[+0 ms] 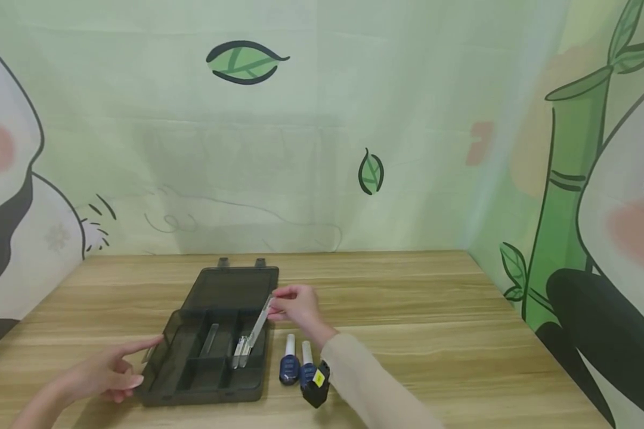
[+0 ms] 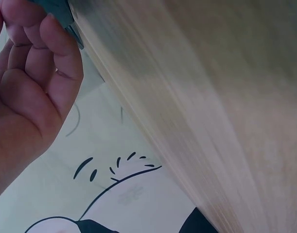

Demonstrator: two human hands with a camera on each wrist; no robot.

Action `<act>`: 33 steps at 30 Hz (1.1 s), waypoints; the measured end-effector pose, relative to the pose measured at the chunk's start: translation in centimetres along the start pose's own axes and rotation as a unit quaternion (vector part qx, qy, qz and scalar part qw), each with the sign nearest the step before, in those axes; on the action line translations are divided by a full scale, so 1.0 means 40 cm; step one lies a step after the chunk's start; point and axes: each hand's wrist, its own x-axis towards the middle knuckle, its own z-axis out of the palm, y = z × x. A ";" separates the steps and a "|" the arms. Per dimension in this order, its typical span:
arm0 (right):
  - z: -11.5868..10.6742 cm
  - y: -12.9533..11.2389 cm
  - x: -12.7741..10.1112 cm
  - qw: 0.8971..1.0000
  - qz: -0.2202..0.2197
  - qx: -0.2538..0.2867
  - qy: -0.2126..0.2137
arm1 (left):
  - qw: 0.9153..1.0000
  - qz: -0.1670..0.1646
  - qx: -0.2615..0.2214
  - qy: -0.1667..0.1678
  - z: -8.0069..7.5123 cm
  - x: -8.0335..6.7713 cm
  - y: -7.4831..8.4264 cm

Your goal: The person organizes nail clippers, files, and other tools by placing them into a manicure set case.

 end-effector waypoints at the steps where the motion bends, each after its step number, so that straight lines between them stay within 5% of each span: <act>1: 0.006 0.000 0.002 1.000 0.002 -0.004 0.002 | 1.000 0.001 0.001 0.000 0.000 0.000 -0.001; 33: 0.159 0.048 0.041 0.999 -0.005 -0.025 0.036 | 0.999 -0.021 0.026 0.020 0.005 -0.003 0.010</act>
